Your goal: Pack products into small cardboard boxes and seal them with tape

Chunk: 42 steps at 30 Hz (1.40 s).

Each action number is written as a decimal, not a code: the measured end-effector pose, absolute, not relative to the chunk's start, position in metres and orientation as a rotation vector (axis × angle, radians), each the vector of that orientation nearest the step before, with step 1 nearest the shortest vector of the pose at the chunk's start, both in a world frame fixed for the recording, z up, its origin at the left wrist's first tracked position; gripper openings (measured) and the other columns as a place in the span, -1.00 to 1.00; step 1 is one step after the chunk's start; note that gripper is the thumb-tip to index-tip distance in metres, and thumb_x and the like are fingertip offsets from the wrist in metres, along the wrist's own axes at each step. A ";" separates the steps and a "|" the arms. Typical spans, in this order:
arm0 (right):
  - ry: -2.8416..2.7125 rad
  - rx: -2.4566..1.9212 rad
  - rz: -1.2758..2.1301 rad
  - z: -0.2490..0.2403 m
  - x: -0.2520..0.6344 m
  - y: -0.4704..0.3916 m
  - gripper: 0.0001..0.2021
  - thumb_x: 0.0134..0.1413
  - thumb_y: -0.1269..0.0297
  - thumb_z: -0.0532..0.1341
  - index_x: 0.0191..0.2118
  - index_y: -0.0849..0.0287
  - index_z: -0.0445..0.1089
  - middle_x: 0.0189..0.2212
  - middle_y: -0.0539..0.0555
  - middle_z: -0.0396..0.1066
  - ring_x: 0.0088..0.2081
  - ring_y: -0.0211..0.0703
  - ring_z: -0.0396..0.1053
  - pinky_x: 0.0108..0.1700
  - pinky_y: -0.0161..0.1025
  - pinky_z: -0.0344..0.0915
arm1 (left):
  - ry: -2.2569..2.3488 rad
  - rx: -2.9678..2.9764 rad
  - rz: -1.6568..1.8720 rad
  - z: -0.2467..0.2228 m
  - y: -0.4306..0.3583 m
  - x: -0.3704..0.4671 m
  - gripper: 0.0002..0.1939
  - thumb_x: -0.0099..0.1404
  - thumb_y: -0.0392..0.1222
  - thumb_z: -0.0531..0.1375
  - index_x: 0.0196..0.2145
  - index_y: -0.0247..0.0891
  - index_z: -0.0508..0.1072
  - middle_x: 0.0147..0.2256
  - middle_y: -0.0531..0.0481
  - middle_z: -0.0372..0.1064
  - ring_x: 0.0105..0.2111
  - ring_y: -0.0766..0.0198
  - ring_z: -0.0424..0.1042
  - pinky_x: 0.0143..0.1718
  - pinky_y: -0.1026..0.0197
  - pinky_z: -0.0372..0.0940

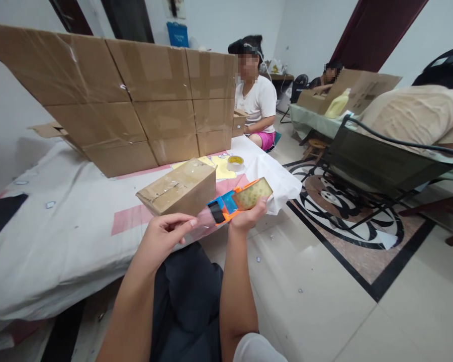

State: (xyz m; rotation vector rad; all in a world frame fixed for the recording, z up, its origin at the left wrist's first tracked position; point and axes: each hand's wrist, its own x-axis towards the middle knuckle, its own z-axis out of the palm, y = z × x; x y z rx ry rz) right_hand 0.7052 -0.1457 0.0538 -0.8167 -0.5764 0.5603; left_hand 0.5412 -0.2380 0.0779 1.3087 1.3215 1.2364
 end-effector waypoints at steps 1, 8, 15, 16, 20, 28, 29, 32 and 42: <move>-0.549 -0.812 0.503 0.054 0.703 -0.146 -0.42 0.25 -0.15 -0.11 0.07 0.16 0.38 0.04 0.17 0.43 0.22 -0.02 0.34 0.11 -0.05 0.45 | 1.325 1.306 1.236 0.078 -0.239 0.540 -0.68 0.10 0.06 0.35 -0.38 -0.28 0.64 -0.66 0.09 0.28 -0.66 0.38 0.23 -0.61 0.33 0.14; -0.497 -0.755 0.395 0.066 0.689 -0.155 -0.52 0.25 -0.02 -0.05 0.02 0.18 0.41 0.00 0.19 0.44 0.16 0.03 0.39 0.16 0.01 0.39 | 1.301 1.303 1.224 0.076 -0.239 0.531 -0.68 0.13 0.08 0.35 -0.38 -0.27 0.64 -0.66 0.08 0.27 -0.62 0.37 0.22 -0.60 0.33 0.16; -0.552 -0.759 0.338 0.068 0.679 -0.157 -0.54 0.24 -0.03 -0.05 0.01 0.11 0.41 -0.04 0.16 0.43 0.15 0.03 0.40 0.09 0.00 0.45 | 1.299 1.280 1.214 0.083 -0.245 0.518 -0.65 0.07 0.11 0.37 -0.40 -0.27 0.64 -0.61 0.04 0.33 -0.61 0.35 0.24 -0.62 0.32 0.18; -0.542 -0.749 0.337 0.068 0.677 -0.157 -0.55 0.24 -0.03 -0.04 -0.01 0.11 0.41 -0.06 0.15 0.44 0.14 0.03 0.40 0.09 -0.01 0.46 | 1.294 1.283 1.217 0.083 -0.246 0.516 -0.65 0.07 0.10 0.37 -0.40 -0.27 0.64 -0.60 0.04 0.33 -0.61 0.36 0.24 -0.62 0.33 0.17; -0.487 -0.706 0.368 0.069 0.669 -0.158 -0.59 0.19 0.00 0.01 -0.06 0.13 0.43 -0.07 0.16 0.46 0.18 0.07 0.38 0.15 0.03 0.42 | 1.288 1.282 1.212 0.081 -0.248 0.507 -0.66 0.10 0.10 0.37 -0.37 -0.27 0.65 -0.57 0.02 0.36 -0.59 0.36 0.23 -0.61 0.33 0.14; -0.470 -0.655 0.496 0.074 0.669 -0.160 -0.51 0.22 -0.04 -0.04 0.02 0.17 0.40 0.05 0.17 0.44 0.22 0.09 0.36 0.24 0.06 0.35 | 1.262 1.245 1.200 0.081 -0.242 0.508 -0.66 0.06 0.09 0.37 -0.40 -0.28 0.64 -0.55 0.00 0.39 -0.59 0.36 0.23 -0.61 0.34 0.15; -0.482 -0.656 0.499 0.074 0.670 -0.160 -0.49 0.23 -0.06 -0.06 0.04 0.16 0.39 0.06 0.17 0.43 0.22 0.09 0.35 0.22 0.05 0.37 | 1.262 1.240 1.198 0.081 -0.242 0.509 -0.66 0.05 0.08 0.37 -0.41 -0.28 0.64 -0.55 0.00 0.40 -0.60 0.37 0.22 -0.62 0.34 0.14; -0.578 -0.691 0.495 0.074 0.672 -0.159 -0.40 0.25 -0.13 -0.13 0.13 0.15 0.35 0.10 0.19 0.38 0.26 0.12 0.30 0.17 0.04 0.42 | 1.270 1.236 1.198 0.080 -0.239 0.512 -0.67 0.05 0.07 0.37 -0.41 -0.28 0.64 -0.56 0.00 0.40 -0.62 0.38 0.22 -0.61 0.34 0.15; -0.508 -0.705 0.546 0.072 0.674 -0.157 -0.45 0.28 -0.09 -0.14 0.15 0.14 0.27 0.11 0.19 0.34 0.27 0.12 0.28 0.33 0.16 0.20 | 1.256 1.271 1.199 0.069 -0.232 0.513 -0.69 0.12 0.06 0.34 -0.37 -0.27 0.64 -0.51 -0.01 0.44 -0.57 0.39 0.22 -0.57 0.34 0.17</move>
